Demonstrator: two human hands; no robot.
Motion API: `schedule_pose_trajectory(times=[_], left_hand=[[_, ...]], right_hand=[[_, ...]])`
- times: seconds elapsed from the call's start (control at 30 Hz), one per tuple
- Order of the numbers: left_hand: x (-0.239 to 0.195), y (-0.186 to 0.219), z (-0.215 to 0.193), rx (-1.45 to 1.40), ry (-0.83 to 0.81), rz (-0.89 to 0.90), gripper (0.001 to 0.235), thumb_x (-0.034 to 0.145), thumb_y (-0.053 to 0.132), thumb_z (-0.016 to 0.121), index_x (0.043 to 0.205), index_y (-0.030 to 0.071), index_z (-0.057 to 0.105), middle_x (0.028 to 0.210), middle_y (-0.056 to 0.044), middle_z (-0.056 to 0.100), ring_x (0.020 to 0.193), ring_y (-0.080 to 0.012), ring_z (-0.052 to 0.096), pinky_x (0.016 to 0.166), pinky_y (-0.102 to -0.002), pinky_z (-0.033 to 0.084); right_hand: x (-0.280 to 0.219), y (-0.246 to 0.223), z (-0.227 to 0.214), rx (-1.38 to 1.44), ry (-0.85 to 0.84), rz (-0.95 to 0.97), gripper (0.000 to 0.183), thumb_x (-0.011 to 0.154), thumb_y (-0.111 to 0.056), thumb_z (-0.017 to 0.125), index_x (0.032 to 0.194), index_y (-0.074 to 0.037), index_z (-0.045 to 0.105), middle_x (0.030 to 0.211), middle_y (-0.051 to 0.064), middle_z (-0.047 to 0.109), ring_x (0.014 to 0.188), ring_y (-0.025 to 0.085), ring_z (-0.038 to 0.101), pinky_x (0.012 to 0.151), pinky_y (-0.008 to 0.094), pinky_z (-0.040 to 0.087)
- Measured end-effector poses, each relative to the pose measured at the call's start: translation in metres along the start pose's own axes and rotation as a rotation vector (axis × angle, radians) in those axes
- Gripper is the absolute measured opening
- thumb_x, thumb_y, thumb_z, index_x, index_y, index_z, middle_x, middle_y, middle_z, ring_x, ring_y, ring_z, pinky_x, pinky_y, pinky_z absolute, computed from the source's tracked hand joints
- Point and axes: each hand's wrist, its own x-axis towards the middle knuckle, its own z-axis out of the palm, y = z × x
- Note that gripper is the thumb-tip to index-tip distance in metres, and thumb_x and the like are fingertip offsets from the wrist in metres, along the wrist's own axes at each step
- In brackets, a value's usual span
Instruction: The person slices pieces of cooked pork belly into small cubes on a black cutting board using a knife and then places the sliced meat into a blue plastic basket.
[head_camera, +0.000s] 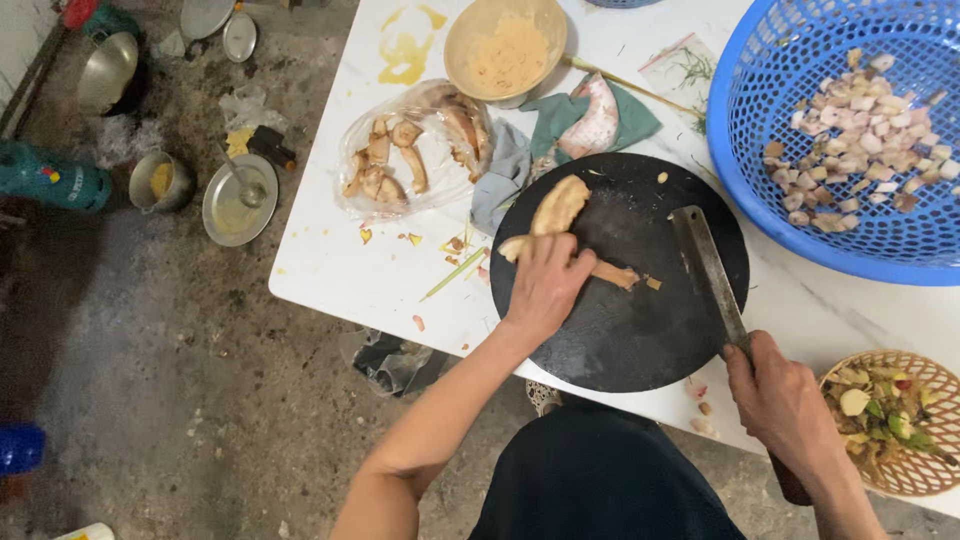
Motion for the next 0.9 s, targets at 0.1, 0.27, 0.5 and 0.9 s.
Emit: schedule_pose_trajectory(times=[0.1, 0.27, 0.5, 0.9], left_hand=[[-0.012, 0.001, 0.0, -0.035, 0.154, -0.129, 0.033, 0.082, 0.011, 0.077, 0.113, 0.012, 0.068, 0.115, -0.01, 0.056, 0.105, -0.0302, 0.055, 0.09, -0.044, 0.043], [-0.025, -0.003, 0.0, -0.33, 0.211, -0.282, 0.046, 0.076, 0.011, 0.083, 0.119, 0.005, 0.065, 0.122, -0.021, 0.052, 0.112, -0.0405, 0.055, 0.088, -0.046, 0.051], [-0.004, -0.038, 0.001, -0.447, 0.021, 0.034, 0.038, 0.078, 0.01, 0.079, 0.113, 0.006, 0.065, 0.118, -0.011, 0.062, 0.117, -0.0334, 0.063, 0.096, -0.042, 0.053], [0.031, -0.032, 0.035, -0.272, 0.108, 0.042, 0.031, 0.081, 0.023, 0.086, 0.079, 0.007, 0.059, 0.078, -0.01, 0.058, 0.073, -0.0319, 0.066, 0.062, -0.043, 0.051]], right_hand=[[0.001, 0.004, 0.002, -0.036, 0.038, -0.101, 0.026, 0.101, -0.025, 0.055, 0.094, 0.0, 0.053, 0.054, 0.024, 0.063, 0.045, 0.035, 0.068, 0.046, 0.048, 0.052], [0.0, 0.011, 0.003, 0.002, -0.021, -0.07, 0.029, 0.103, -0.028, 0.057, 0.094, 0.0, 0.053, 0.051, 0.023, 0.064, 0.042, 0.035, 0.069, 0.045, 0.048, 0.052], [0.006, 0.017, 0.003, 0.026, -0.039, -0.062, 0.031, 0.103, -0.029, 0.056, 0.093, 0.0, 0.051, 0.052, 0.023, 0.063, 0.042, 0.037, 0.066, 0.047, 0.05, 0.051], [0.005, 0.033, 0.008, 0.03, -0.074, -0.033, 0.029, 0.101, -0.028, 0.051, 0.091, -0.001, 0.051, 0.048, 0.02, 0.061, 0.04, 0.032, 0.066, 0.043, 0.047, 0.051]])
